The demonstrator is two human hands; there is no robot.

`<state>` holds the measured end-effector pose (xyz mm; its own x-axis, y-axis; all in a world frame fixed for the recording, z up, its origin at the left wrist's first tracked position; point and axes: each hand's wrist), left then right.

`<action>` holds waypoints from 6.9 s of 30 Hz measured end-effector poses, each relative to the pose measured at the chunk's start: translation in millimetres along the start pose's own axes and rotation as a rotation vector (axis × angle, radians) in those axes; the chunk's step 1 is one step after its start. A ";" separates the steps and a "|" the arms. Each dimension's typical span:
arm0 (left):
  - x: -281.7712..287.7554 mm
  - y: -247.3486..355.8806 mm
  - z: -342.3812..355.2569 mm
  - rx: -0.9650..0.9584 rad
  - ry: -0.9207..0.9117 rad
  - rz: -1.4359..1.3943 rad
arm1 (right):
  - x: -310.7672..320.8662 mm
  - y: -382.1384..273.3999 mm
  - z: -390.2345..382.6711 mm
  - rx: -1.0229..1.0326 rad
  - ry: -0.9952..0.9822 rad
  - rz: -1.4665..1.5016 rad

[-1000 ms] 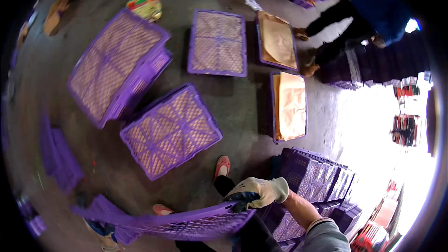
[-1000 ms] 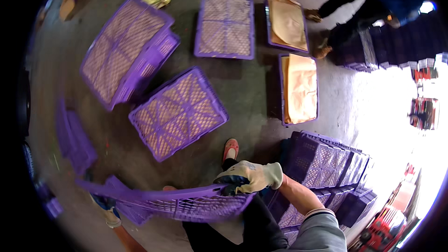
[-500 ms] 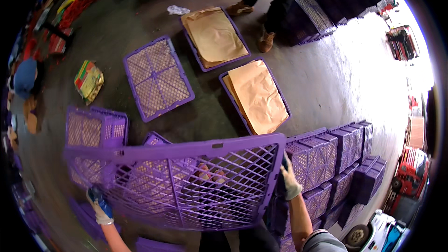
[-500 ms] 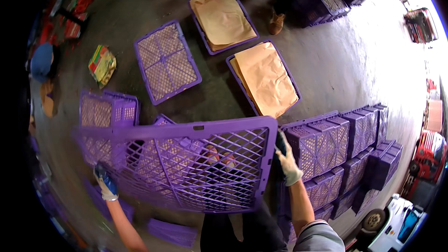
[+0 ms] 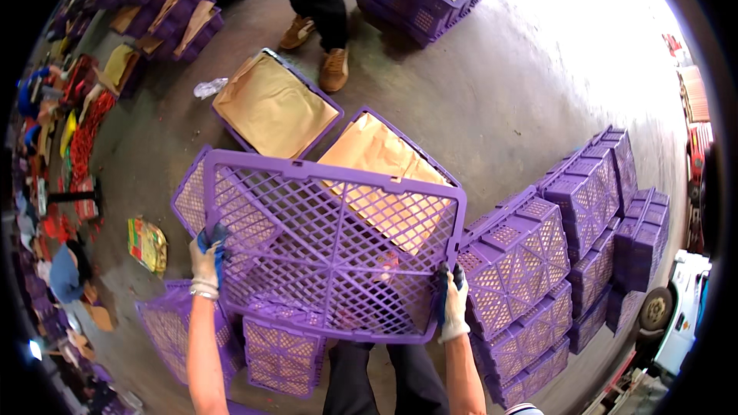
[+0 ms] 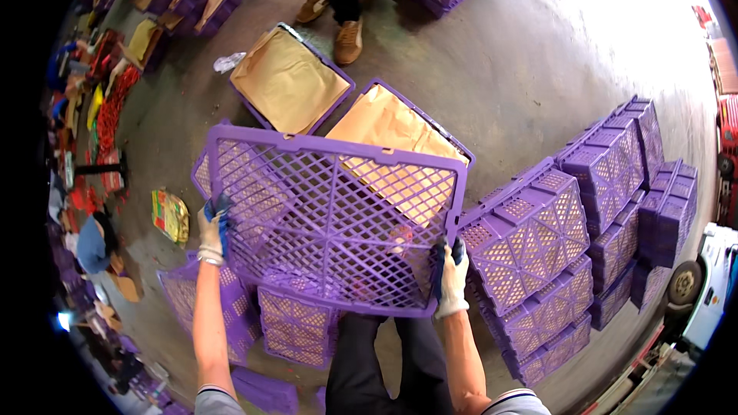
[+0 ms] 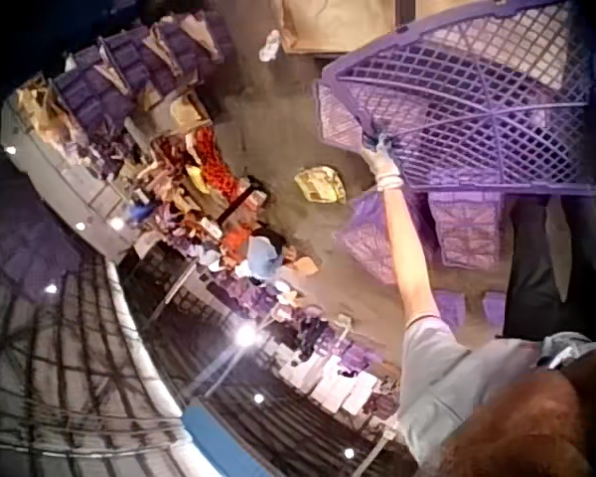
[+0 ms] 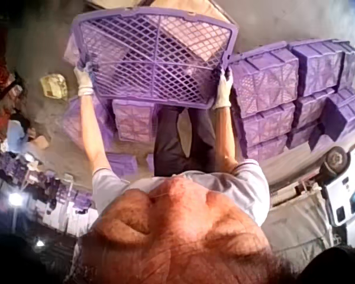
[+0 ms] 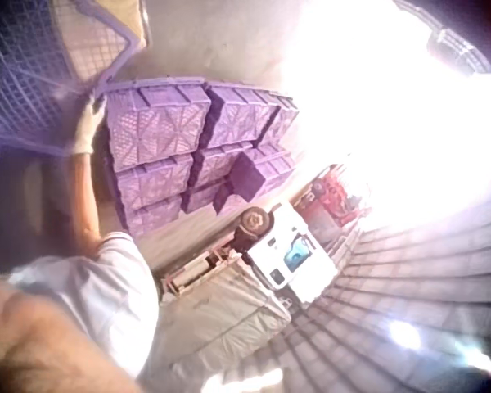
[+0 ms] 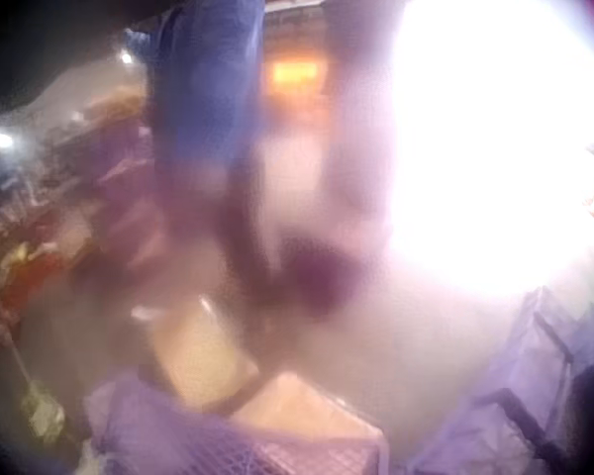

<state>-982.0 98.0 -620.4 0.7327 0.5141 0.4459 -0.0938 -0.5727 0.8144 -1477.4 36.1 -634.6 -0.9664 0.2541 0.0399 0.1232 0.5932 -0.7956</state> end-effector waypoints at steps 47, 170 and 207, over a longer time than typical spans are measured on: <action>-359.1 -113.5 249.0 0.139 -0.371 0.254 | -45.8 212.4 309.9 -0.202 0.715 -0.508; -431.7 -74.0 270.5 -0.827 -0.569 0.943 | -103.4 236.9 238.8 -0.103 0.385 -1.180; -367.4 -75.7 307.2 -0.768 -0.629 0.771 | -284.7 93.6 425.8 0.740 -0.326 -1.347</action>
<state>-1037.0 -243.7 -960.0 0.4867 -0.3021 0.8197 -0.8528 0.0390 0.5207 -1286.9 -306.0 -977.9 -0.2874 -0.3598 0.8876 -0.8754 -0.2774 -0.3959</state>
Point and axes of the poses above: each hand's wrist, its own z-axis towards the middle knuckle, its own x-axis out of the back of the hand, y = z × x, and after that the axes turned 3 degrees about z, right-handed
